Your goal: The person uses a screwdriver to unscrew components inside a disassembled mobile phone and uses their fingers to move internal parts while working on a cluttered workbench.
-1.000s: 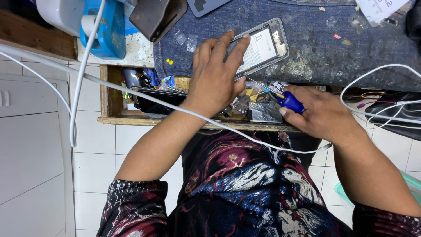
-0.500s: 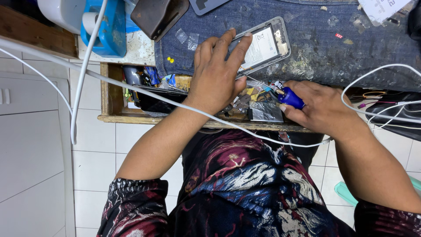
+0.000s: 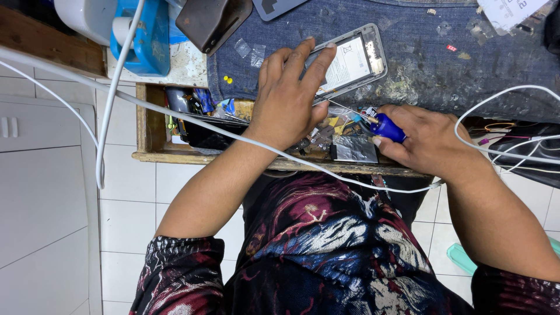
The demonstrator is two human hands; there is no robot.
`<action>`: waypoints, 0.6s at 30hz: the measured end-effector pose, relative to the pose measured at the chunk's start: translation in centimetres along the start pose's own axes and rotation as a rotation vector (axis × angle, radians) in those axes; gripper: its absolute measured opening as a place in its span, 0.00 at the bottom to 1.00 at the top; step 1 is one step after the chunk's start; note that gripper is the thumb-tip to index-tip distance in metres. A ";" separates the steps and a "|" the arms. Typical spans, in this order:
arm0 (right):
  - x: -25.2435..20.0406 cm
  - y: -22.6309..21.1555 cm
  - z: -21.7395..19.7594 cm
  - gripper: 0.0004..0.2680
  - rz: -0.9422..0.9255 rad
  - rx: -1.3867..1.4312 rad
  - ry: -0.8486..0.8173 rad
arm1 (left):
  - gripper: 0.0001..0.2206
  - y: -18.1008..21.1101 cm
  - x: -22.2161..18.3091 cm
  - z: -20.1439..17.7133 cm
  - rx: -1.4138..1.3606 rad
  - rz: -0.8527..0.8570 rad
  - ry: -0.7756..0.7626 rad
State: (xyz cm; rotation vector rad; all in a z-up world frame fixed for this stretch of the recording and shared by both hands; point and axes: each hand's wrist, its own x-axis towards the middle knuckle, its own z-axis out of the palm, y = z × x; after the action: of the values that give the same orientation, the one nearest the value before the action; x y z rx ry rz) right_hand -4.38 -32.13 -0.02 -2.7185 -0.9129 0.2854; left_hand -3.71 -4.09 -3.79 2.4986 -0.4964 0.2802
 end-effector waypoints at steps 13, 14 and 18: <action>0.4 -0.6 -0.5 0.20 0.052 0.032 -0.055 | 0.46 0.0 0.1 0.0 0.006 0.016 -0.023; 0.4 -0.6 -0.5 0.20 0.035 0.035 -0.033 | 0.46 0.0 0.1 -0.1 0.008 0.019 -0.021; 0.4 -0.9 -0.6 0.20 0.076 0.003 -0.069 | 0.46 0.0 0.2 -0.4 -0.002 0.029 -0.033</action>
State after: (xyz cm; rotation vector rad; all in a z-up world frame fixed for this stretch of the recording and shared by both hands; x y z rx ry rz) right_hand -4.38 -31.31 0.77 -2.7600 -0.8278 0.3968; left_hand -3.58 -3.96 -3.40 2.4990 -0.5462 0.2499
